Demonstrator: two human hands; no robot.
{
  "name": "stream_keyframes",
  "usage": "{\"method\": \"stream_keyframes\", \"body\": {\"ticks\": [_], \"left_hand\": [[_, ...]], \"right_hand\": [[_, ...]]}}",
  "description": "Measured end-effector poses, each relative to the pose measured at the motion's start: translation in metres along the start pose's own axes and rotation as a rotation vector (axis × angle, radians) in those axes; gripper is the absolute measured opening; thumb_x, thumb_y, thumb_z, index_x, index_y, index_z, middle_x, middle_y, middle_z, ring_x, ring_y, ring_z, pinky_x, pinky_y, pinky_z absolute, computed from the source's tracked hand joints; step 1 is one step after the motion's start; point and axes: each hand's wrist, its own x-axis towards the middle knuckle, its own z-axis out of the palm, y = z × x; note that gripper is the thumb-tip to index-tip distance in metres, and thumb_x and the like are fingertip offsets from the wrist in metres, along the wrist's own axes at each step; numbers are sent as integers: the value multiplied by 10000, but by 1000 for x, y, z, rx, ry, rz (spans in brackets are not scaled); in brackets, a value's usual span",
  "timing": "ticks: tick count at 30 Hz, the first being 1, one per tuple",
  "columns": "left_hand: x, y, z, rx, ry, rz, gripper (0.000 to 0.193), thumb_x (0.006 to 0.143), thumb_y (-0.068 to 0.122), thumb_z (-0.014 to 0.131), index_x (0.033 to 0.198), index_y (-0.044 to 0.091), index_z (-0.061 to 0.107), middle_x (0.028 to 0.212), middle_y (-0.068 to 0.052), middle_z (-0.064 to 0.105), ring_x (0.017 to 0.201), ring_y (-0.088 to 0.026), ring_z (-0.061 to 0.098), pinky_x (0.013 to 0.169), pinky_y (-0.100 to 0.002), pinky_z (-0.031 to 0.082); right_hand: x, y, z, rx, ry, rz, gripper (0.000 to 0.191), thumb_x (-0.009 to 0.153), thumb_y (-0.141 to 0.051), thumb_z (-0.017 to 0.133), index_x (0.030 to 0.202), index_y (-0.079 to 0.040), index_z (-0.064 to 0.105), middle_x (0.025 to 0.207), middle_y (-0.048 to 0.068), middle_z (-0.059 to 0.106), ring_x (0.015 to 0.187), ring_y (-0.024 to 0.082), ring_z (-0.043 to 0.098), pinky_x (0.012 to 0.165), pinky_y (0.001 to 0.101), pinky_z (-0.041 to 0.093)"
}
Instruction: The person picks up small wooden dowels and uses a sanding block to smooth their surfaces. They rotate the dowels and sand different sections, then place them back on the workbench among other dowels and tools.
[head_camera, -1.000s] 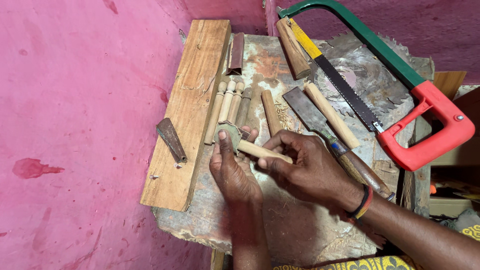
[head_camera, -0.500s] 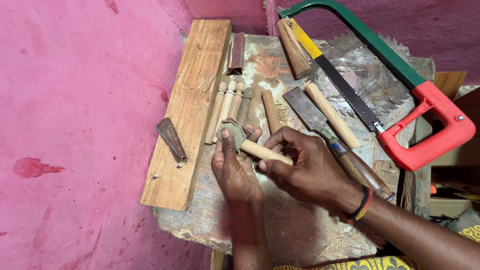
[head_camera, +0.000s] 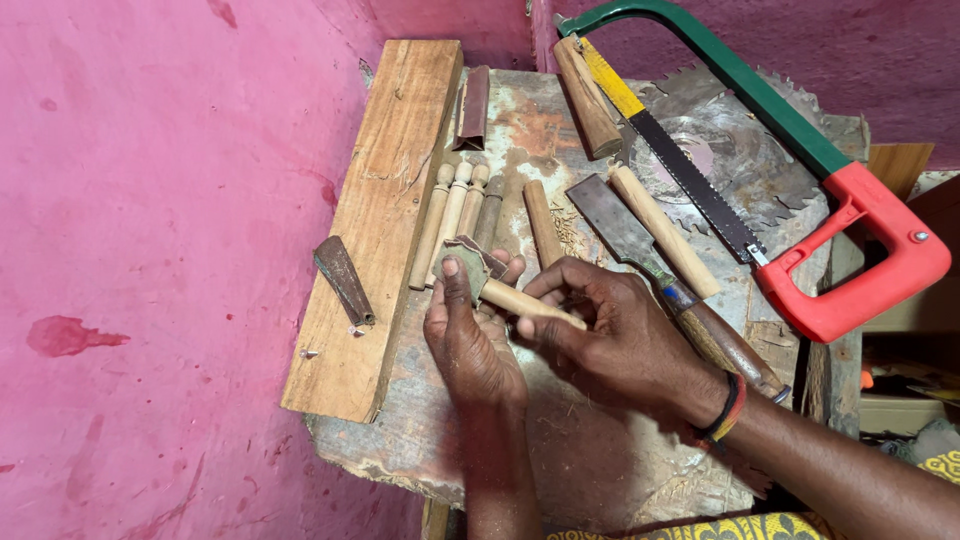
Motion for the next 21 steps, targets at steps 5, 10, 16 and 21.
{"method": "stream_keyframes", "body": {"ticks": [5, 10, 16, 21], "left_hand": [[-2, 0, 0, 18, -35, 33, 451, 995, 378, 640, 1167, -37, 614, 1024, -184, 680, 962, -280, 694, 855, -424, 582], [-1, -1, -1, -14, 30, -47, 451, 964, 379, 626, 1156, -29, 604, 1032, -167, 675, 968, -260, 690, 779, -496, 604], [3, -4, -4, -5, -13, 33, 499, 986, 374, 638, 1234, -58, 605, 1042, -186, 671, 969, -289, 689, 884, -421, 586], [2, -5, -6, 14, 12, 28, 499, 983, 378, 630, 1211, -65, 607, 1032, -197, 681, 970, -298, 698, 880, -432, 589]], "right_hand": [[1, 0, 2, 84, -28, -53, 235, 975, -263, 683, 1043, -56, 772, 659, -22, 674, 549, 49, 581, 490, 239, 482], [0, -5, 2, -4, 22, -106, 258, 819, -197, 797, 1022, -68, 704, 622, -28, 631, 527, 37, 527, 457, 238, 414], [-2, -8, 0, 32, -22, -1, 206, 882, -227, 734, 1000, -58, 736, 591, -13, 603, 505, 59, 511, 447, 260, 394], [0, -6, 2, 96, -34, -21, 217, 909, -239, 719, 1019, -56, 758, 623, -27, 650, 535, 46, 545, 473, 242, 436]]}}
